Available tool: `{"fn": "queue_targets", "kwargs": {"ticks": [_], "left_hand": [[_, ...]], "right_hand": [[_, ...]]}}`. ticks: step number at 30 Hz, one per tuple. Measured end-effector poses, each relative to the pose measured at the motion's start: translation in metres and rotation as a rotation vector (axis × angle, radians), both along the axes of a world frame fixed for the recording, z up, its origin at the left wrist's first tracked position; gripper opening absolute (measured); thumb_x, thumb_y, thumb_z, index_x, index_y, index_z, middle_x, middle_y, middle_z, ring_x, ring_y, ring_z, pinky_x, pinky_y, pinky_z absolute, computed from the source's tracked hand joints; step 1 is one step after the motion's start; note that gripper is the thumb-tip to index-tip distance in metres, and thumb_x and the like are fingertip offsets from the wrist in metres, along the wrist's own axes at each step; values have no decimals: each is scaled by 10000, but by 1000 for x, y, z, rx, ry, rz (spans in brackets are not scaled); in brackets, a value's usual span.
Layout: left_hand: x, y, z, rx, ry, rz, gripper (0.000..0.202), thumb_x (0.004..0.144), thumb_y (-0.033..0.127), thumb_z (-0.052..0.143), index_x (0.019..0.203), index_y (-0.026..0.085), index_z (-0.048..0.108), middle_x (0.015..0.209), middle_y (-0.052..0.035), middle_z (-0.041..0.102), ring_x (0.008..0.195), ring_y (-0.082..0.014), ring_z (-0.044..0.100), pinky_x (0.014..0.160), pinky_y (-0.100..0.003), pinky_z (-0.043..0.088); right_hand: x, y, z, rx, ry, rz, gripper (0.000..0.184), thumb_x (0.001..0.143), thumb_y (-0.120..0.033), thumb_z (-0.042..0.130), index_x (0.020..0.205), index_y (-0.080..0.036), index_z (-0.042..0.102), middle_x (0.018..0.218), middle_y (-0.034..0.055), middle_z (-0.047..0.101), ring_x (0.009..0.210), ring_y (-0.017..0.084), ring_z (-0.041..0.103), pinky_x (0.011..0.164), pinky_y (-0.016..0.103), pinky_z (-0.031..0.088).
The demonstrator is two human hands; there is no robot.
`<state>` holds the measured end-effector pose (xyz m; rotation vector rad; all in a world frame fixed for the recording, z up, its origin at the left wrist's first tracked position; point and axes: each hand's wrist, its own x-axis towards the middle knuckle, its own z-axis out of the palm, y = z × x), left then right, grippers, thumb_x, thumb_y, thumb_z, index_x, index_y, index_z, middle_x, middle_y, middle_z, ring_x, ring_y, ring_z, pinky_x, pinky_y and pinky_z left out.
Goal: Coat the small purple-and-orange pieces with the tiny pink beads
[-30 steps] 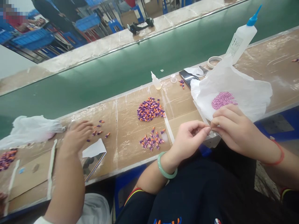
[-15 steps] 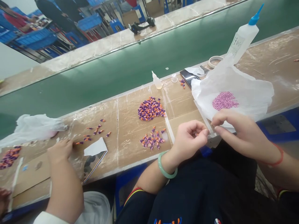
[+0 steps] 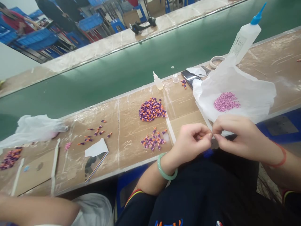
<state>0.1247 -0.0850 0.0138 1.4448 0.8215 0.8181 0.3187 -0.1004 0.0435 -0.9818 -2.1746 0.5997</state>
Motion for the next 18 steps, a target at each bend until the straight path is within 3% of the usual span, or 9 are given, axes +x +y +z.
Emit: {"fn": "queue_targets", "kwargs": {"ticks": [6,10,15,18], "left_hand": [[-3,4,-5,-419,-265,-141,427,801,497,795,756,116,608,629,4,544,519,-44,426,488,-167,328],[-4,7,-4,-594,-292,-175,517,701,540,874,729,113,583,605,24,508,490,-24,368,449,-158,233],[-7,9,-5,-558,-249,-147,511,710,537,871,732,118,579,572,41,474,481,-21,356,452,-151,252],[-9,7,-4,-412,-242,-97,480,758,532,824,734,123,574,602,23,507,498,-31,383,477,-159,312]], "right_hand": [[0,2,-1,41,20,33,171,862,-32,537,796,-190,534,733,-20,581,641,104,531,606,221,425],[-1,5,-1,275,-100,79,175,931,-33,513,864,-194,530,767,13,601,692,146,538,638,277,445],[-2,10,1,678,-359,147,180,976,-44,507,887,-190,566,811,62,656,763,212,593,679,362,474],[-3,11,0,671,-280,118,168,988,-65,511,927,-205,578,840,46,675,786,201,614,693,350,484]]}}
